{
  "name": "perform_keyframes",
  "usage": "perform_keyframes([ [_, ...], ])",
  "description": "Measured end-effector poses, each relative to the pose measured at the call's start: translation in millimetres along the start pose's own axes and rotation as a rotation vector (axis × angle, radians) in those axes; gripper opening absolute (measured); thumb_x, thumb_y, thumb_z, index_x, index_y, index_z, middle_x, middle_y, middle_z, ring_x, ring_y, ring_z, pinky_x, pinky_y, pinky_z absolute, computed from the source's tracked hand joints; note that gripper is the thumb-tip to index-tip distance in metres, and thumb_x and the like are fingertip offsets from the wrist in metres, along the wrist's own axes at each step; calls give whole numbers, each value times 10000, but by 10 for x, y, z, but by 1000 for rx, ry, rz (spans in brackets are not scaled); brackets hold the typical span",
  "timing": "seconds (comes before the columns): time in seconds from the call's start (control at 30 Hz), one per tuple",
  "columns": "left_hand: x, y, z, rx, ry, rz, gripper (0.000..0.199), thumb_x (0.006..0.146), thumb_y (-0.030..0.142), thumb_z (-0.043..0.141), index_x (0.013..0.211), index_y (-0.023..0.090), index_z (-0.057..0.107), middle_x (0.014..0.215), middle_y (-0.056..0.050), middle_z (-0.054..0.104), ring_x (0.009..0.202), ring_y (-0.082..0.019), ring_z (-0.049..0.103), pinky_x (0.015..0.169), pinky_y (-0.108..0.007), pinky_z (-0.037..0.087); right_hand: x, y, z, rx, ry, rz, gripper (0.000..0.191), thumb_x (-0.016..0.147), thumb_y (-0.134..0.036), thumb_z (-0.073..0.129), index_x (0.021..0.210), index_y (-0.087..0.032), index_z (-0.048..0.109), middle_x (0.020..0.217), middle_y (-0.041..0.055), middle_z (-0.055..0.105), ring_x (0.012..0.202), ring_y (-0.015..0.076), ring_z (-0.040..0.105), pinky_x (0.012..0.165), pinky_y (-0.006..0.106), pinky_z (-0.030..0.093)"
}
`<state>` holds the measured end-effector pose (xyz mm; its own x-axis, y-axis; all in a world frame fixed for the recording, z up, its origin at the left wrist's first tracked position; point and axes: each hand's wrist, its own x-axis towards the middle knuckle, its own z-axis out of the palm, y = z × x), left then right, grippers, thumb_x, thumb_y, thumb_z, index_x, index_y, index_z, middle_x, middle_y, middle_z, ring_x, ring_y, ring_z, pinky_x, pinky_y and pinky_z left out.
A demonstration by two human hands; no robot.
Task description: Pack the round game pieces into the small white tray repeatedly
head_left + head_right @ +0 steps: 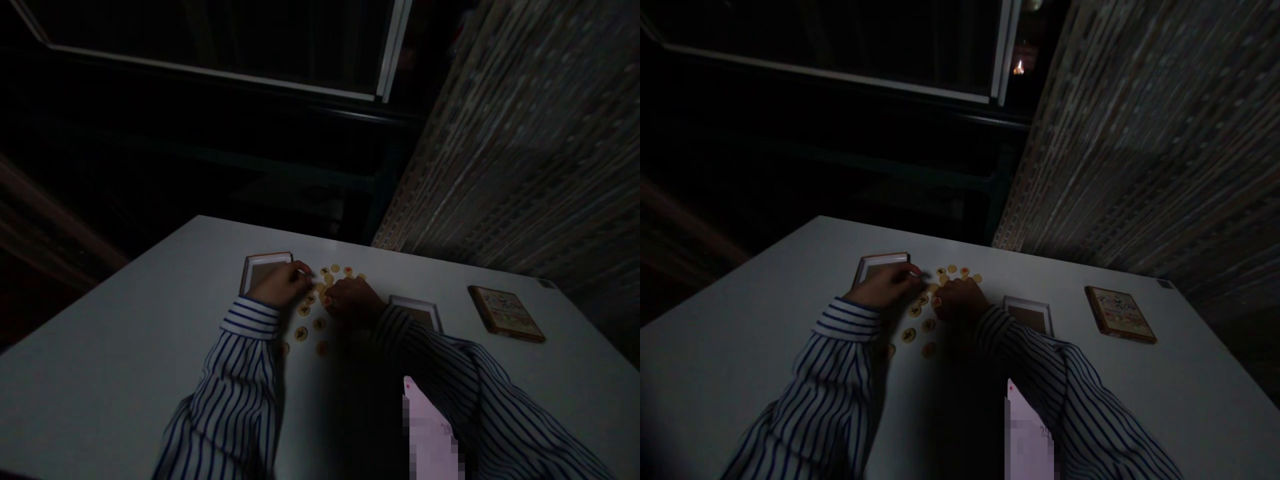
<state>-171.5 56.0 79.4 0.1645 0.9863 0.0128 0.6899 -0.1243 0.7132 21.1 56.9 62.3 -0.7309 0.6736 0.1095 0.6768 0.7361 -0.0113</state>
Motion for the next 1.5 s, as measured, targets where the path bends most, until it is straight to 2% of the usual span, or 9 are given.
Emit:
perform_keyframes([
  [0.13, 15, -79, -76, 105, 39, 32, 308, 720, 375, 445, 929, 175, 549, 769, -26, 640, 708, -169, 597, 647, -267, 434, -4, 8, 45, -21, -80, 1, 296, 820, -369, 350, 869, -201, 589, 893, 71, 583, 810, 195, 522, 654, 307, 310],
  [0.3, -1, -89, -108, 201, 54, 2, 314, 735, 377, 427, 953, 190, 555, 821, -34, 642, 776, -185, 594, 682, -273, 429, 7, -13, 51, 5, -102, -13, 305, 820, -358, 356, 928, -202, 595, 910, 80, 565, 818, 192, 509, 666, 310, 321],
  [0.5, -26, -25, -103, 214, 40, 19, 288, 744, 349, 432, 948, 197, 566, 837, -44, 639, 776, -185, 587, 677, -268, 417, 33, -35, 108, -2, -142, -10, 307, 802, -402, 403, 899, -198, 611, 923, 82, 555, 842, 208, 509, 658, 314, 339],
  [0.73, -29, 35, -77, 229, 26, 7, 268, 740, 286, 428, 945, 194, 575, 851, -56, 641, 791, -189, 581, 688, -271, 410, -3, 47, 44, -18, -136, -17, 347, 783, -429, 440, 1033, -221, 560, 990, 83, 561, 893, 218, 509, 699, 327, 342],
  [0.93, -24, 84, -12, 260, -14, 32, 273, 753, 308, 421, 954, 203, 573, 846, -56, 647, 781, -190, 588, 665, -263, 416, -97, 143, 19, -64, -141, 57, 268, 813, -363, 390, 894, -192, 581, 913, 84, 595, 840, 213, 538, 661, 315, 342],
  [1.13, 3, 90, 64, 245, -37, 51, 269, 744, 294, 436, 960, 208, 571, 847, -56, 654, 778, -185, 591, 674, -259, 412, -100, 59, -18, -84, -167, 85, 265, 809, -351, 395, 925, -195, 574, 913, 92, 601, 850, 227, 545, 673, 334, 340],
  [1.5, -7, 137, 79, 206, -57, 50, 261, 730, 265, 454, 950, 215, 585, 806, -51, 658, 728, -180, 591, 639, -257, 406, -133, -41, -53, -130, -194, 122, 259, 809, -308, 397, 961, -200, 577, 919, 104, 610, 852, 233, 551, 698, 360, 340],
])
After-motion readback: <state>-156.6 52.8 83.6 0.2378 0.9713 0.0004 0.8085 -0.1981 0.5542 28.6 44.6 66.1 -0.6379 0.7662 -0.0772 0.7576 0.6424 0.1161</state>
